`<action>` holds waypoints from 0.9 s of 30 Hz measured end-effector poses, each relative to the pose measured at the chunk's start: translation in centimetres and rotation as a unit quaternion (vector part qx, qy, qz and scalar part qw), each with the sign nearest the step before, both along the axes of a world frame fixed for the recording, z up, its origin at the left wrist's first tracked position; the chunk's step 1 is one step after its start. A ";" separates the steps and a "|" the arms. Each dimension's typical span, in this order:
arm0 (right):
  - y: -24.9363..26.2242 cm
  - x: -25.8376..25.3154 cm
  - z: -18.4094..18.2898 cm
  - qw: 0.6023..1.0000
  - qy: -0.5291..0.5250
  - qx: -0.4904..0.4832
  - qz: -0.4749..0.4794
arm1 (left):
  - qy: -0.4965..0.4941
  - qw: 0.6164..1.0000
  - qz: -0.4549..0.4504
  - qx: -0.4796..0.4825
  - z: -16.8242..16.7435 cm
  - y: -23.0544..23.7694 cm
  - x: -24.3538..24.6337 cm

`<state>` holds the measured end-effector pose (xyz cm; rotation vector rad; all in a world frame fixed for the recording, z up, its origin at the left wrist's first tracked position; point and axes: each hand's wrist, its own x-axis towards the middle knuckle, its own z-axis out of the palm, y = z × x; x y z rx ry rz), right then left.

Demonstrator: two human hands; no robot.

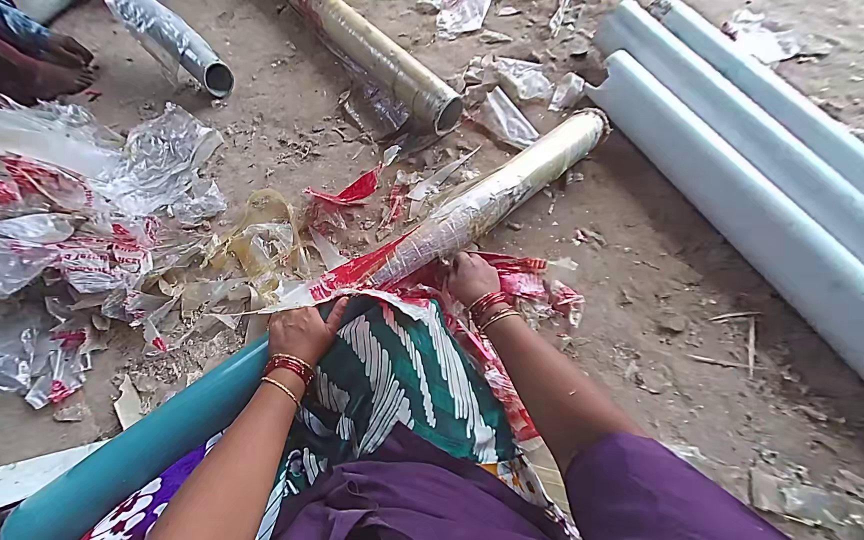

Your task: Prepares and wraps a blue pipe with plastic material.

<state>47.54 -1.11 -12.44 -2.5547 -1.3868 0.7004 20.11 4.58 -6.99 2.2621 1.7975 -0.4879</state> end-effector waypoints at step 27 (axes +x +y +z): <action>-1.8 1.4 4.5 0.949 -0.075 0.175 0.252 | -0.005 0.998 0.008 -0.064 0.5 1.1 0.0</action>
